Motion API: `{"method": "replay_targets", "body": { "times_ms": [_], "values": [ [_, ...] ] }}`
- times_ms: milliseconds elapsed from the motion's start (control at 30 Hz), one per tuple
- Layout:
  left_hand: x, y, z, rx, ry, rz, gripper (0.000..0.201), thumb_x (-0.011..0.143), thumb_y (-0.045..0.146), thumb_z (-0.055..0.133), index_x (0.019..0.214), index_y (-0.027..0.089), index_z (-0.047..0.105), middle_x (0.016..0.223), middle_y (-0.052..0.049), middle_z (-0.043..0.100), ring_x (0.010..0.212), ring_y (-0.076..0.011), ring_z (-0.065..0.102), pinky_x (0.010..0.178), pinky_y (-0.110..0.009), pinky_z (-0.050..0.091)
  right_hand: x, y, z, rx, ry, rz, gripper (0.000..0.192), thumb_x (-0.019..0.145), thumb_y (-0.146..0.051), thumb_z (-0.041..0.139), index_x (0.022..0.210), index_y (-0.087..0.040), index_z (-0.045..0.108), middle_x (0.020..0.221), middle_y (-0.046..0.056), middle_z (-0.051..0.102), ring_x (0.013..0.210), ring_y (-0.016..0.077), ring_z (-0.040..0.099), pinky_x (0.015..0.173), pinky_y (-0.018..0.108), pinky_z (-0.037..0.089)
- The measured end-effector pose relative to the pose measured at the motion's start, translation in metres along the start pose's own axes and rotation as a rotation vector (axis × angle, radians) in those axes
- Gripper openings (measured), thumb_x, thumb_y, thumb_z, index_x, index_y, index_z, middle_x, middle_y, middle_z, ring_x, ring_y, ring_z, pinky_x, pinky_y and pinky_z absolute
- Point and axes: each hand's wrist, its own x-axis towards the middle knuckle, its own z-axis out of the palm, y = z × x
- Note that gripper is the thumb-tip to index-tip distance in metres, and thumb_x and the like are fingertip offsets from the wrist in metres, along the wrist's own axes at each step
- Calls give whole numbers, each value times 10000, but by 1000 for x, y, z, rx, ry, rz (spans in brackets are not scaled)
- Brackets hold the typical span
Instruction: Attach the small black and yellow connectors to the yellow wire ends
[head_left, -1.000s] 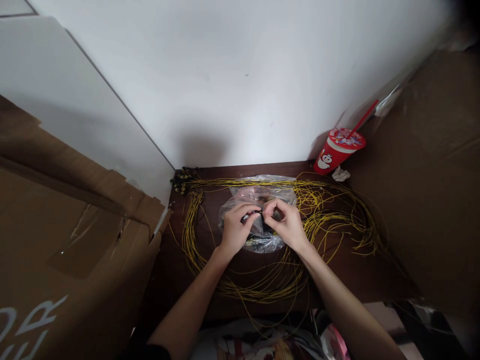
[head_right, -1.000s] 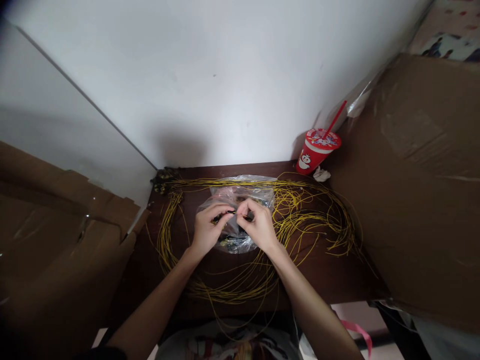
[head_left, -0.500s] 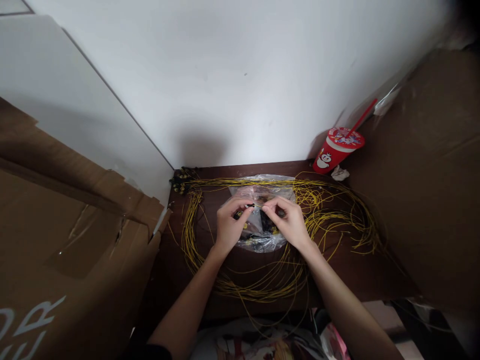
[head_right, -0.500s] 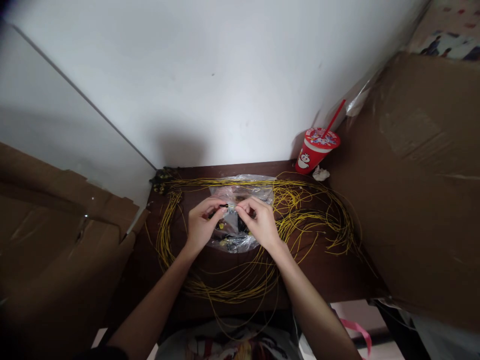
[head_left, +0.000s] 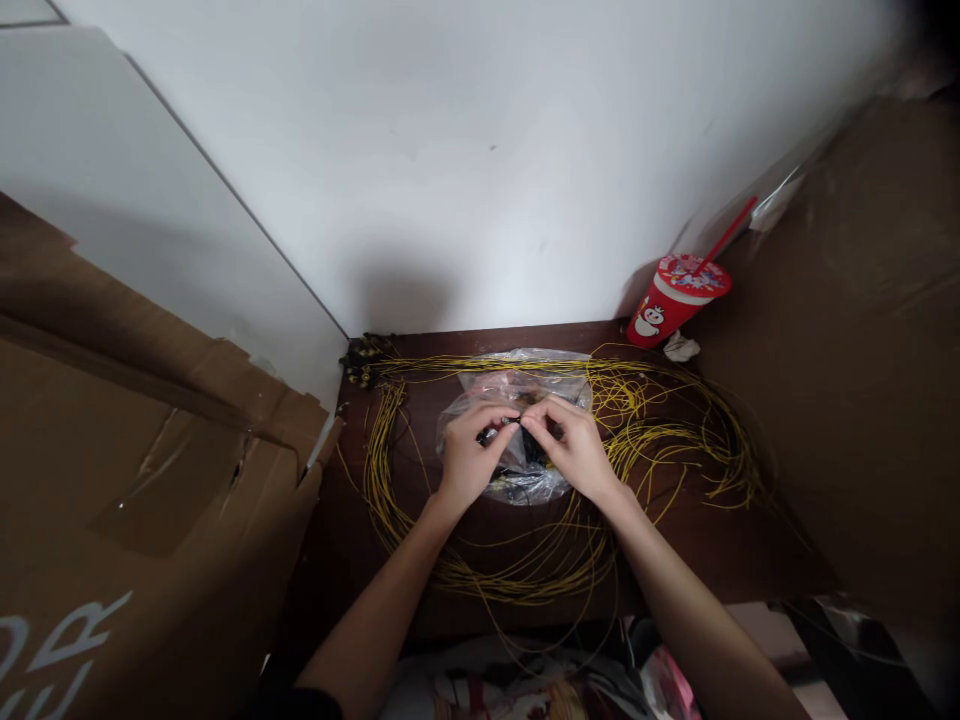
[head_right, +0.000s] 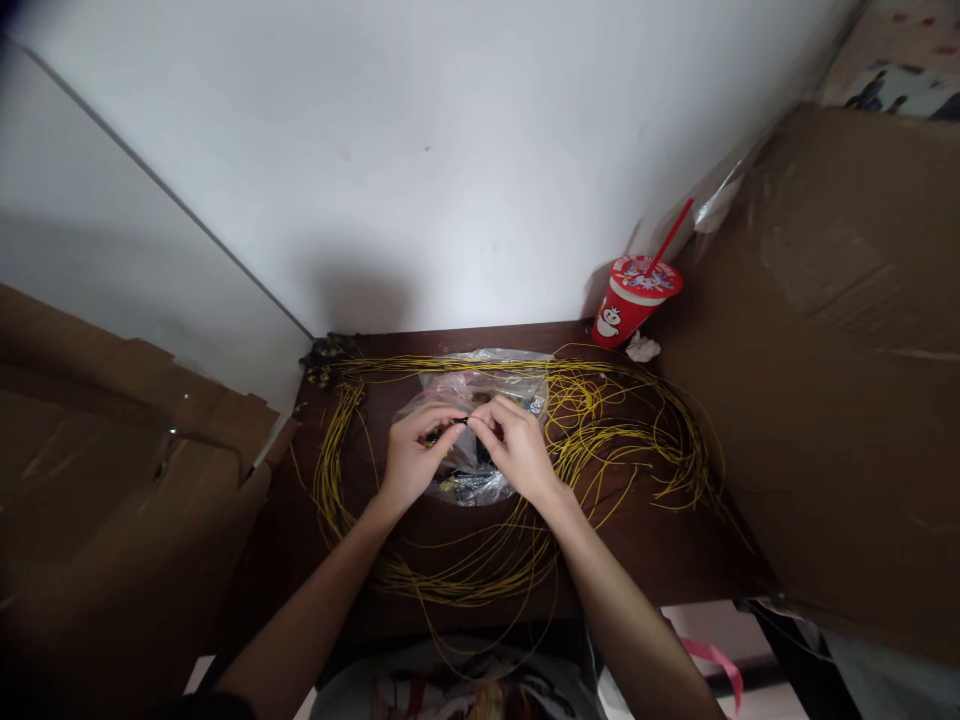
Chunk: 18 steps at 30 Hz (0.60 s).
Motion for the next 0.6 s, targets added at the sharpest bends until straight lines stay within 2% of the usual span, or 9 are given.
{"method": "replay_targets", "body": {
  "times_ms": [200, 300, 433, 600],
  "values": [
    [0, -1, 1, -18, 37, -79, 122, 785, 204, 642, 898, 190, 687, 830, -35, 697, 727, -152, 632, 704, -273, 507, 1, 0, -1, 27, 35, -18, 109, 877, -269, 580, 882, -174, 633, 759, 21, 579, 683, 137, 534, 628, 258, 423],
    [0, 0, 1, -73, 77, -102, 147, 788, 214, 640, 931, 187, 658, 864, -36, 702, 770, -154, 658, 721, -266, 519, 1, -1, -1, 22, 41, -23, 98, 873, -250, 582, 846, -174, 638, 734, 16, 569, 663, 134, 525, 612, 256, 417],
    [0, 3, -1, -19, 73, -61, 83, 818, 227, 606, 867, 182, 655, 833, -35, 698, 751, -152, 653, 700, -258, 507, 0, 0, 0, 5, 41, -33, 126, 883, -249, 565, 806, -180, 638, 718, 14, 563, 659, 137, 522, 605, 260, 411],
    [0, 4, -4, 10, 40, -20, 75, 829, 210, 578, 809, 181, 644, 785, -29, 684, 715, -148, 631, 679, -255, 483, -2, 1, 2, -33, 17, -69, 143, 860, -292, 604, 954, -200, 660, 799, 28, 593, 746, 157, 568, 673, 276, 449]
  ]
}}
